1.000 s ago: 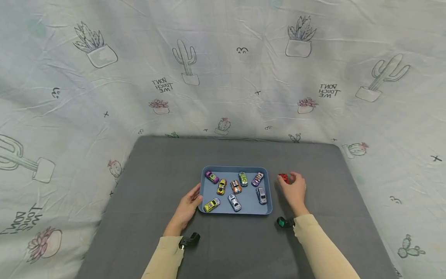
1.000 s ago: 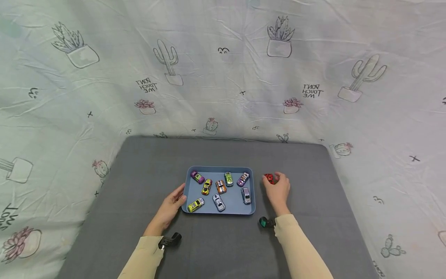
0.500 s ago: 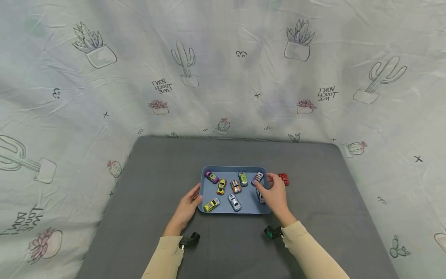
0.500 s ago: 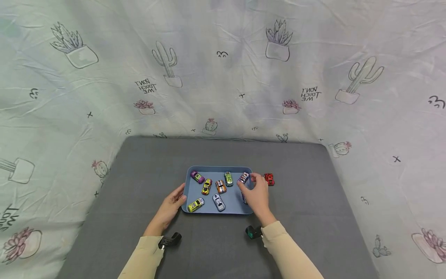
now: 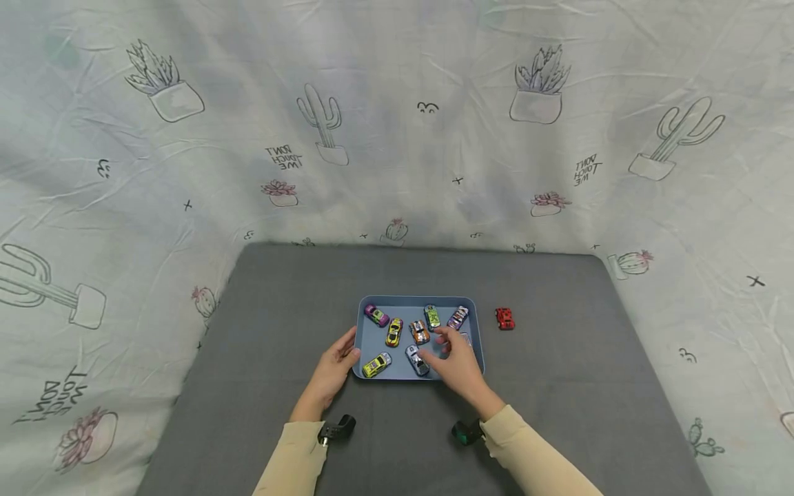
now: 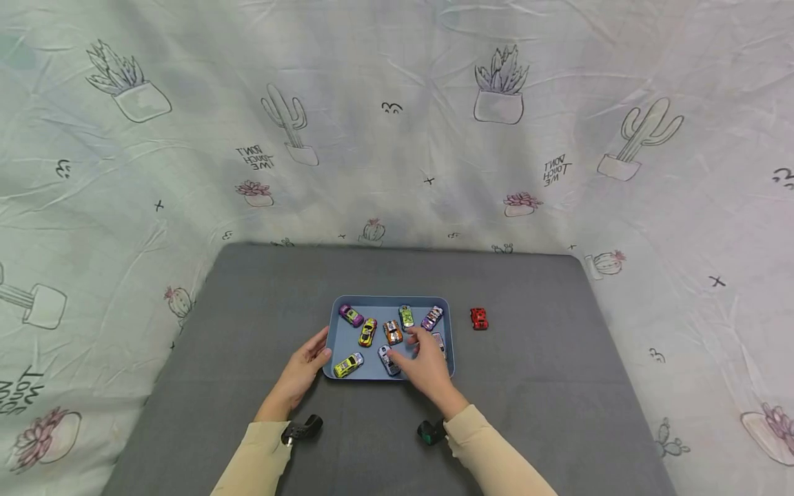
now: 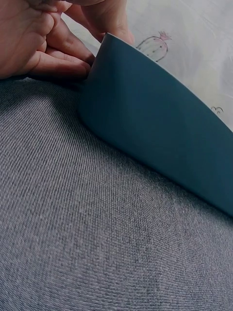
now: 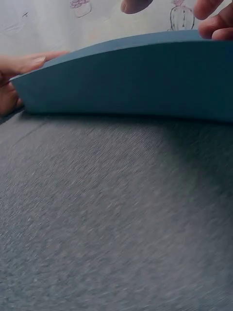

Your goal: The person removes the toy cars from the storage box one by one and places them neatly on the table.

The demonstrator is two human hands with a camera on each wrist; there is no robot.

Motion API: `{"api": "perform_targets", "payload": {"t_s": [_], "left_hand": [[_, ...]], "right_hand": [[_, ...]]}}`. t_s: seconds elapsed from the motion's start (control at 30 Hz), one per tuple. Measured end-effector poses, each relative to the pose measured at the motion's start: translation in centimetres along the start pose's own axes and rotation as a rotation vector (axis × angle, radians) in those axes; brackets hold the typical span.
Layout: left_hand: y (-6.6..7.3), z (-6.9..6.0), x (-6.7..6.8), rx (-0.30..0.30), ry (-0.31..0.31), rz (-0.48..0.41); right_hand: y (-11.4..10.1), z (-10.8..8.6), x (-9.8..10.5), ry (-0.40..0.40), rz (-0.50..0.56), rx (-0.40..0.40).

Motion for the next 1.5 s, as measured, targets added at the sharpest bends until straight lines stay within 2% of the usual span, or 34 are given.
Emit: {"api": "perform_targets", "payload": {"t_s": [0.17,0.63,1.07,1.5], "left_hand": [[0.1,0.0,-0.1,0.004,0.004,-0.009],[0.1,0.2,-0.3,0.013,0.019,-0.019],[0.2,0.3,-0.4,0.001,0.015,-0.026],[-0.1,0.3,-0.3,0.009,0.021,-0.021]], "right_hand": [[0.3,0.1,-0.9,-0.025,-0.002,0.01],[1.3,0.4,-2.0,-0.066,-0.109,-0.014],[1.2,0.8,-2.5,-0.121,-0.266,-0.019],[1.4,0.8,-2.6,-0.163,-0.279,-0.03]]}}
Point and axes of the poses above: each hand's wrist, its own z-axis towards the middle knuckle, its own x-axis out of the back of the hand, y = z × x, the point moved 8 cm from there along z, towards the middle knuckle, and after that the axes turned 4 degrees about x, right-handed, at the moved point
